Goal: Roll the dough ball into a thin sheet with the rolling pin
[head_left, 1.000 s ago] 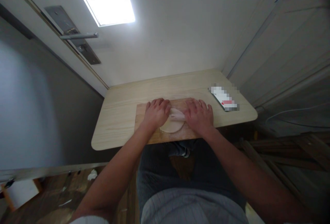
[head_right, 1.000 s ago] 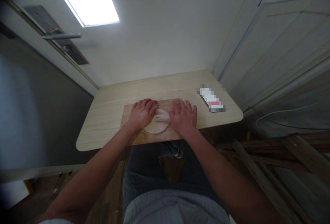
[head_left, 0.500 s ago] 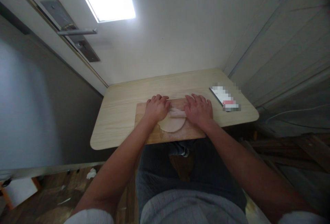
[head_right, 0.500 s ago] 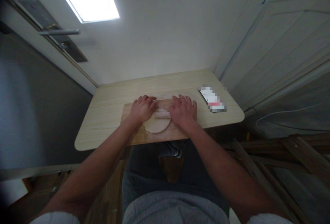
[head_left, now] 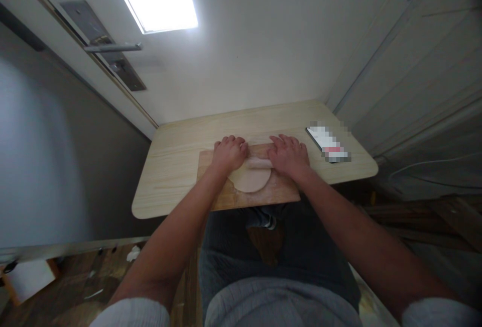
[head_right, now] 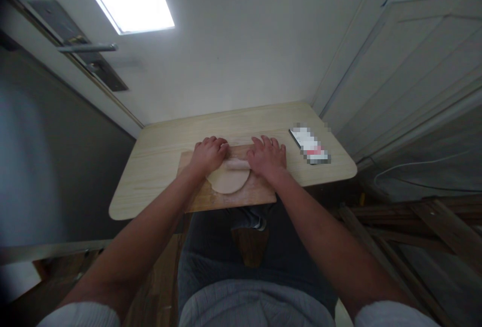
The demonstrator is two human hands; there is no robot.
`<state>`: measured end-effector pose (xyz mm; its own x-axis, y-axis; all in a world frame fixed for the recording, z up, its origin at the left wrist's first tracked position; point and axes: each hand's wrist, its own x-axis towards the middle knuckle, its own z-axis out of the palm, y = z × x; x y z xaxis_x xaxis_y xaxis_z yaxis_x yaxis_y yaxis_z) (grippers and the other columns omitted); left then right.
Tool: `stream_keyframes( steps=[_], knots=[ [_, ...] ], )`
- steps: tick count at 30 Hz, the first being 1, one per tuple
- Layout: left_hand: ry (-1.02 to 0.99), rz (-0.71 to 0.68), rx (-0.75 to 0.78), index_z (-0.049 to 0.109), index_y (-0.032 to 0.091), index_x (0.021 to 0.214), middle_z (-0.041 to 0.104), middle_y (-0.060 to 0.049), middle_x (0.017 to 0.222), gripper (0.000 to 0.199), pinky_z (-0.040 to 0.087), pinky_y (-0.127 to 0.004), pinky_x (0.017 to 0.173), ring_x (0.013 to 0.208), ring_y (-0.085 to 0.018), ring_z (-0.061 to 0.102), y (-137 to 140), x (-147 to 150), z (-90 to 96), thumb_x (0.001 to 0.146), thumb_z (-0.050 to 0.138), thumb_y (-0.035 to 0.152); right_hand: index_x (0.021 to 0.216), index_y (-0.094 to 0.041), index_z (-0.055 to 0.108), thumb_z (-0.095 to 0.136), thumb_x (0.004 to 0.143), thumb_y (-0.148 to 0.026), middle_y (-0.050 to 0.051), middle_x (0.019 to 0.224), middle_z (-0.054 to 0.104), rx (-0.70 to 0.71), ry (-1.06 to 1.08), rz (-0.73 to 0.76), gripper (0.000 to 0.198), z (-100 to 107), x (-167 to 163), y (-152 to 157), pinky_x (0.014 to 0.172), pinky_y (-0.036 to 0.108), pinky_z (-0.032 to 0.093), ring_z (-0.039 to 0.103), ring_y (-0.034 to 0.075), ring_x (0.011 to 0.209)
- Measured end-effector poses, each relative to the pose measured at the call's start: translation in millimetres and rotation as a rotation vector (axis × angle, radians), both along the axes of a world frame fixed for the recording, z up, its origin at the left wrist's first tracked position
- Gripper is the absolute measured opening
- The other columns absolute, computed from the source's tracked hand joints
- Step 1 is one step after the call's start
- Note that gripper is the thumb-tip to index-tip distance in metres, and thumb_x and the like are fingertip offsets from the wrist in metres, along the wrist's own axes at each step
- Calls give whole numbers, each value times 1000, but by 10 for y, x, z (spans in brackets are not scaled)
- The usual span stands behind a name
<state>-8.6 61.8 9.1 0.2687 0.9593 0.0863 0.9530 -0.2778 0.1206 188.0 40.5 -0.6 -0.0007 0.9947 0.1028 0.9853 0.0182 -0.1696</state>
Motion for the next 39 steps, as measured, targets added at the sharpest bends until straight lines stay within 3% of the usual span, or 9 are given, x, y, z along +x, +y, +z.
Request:
stream_keyframes(
  steps=[12, 32, 39],
  knots=[
    [-3, -6, 13, 65, 20, 99, 69, -11, 109, 46, 40, -42, 89, 104, -27, 59, 140, 18, -4, 102, 24, 39, 143, -27, 49, 37, 94, -42, 9, 149, 47, -51, 43, -9, 53, 23, 15, 139, 109, 54, 33, 41, 32, 134],
    [12, 23, -57, 67, 19, 102, 72, -14, 109, 52, 42, -40, 93, 106, -26, 63, 263, 39, 35, 102, 21, 44, 142, -24, 51, 39, 94, -44, 10, 145, 52, -76, 78, -6, 53, -19, 50, 293, 107, 50, 35, 45, 32, 130],
    [29, 45, -1, 66, 19, 102, 73, -13, 102, 51, 42, -40, 89, 99, -26, 66, 317, 57, 34, 102, 21, 42, 141, -22, 52, 39, 93, -46, 11, 147, 50, -74, 65, -12, 55, -52, 54, 357, 108, 53, 34, 44, 34, 130]
  ],
)
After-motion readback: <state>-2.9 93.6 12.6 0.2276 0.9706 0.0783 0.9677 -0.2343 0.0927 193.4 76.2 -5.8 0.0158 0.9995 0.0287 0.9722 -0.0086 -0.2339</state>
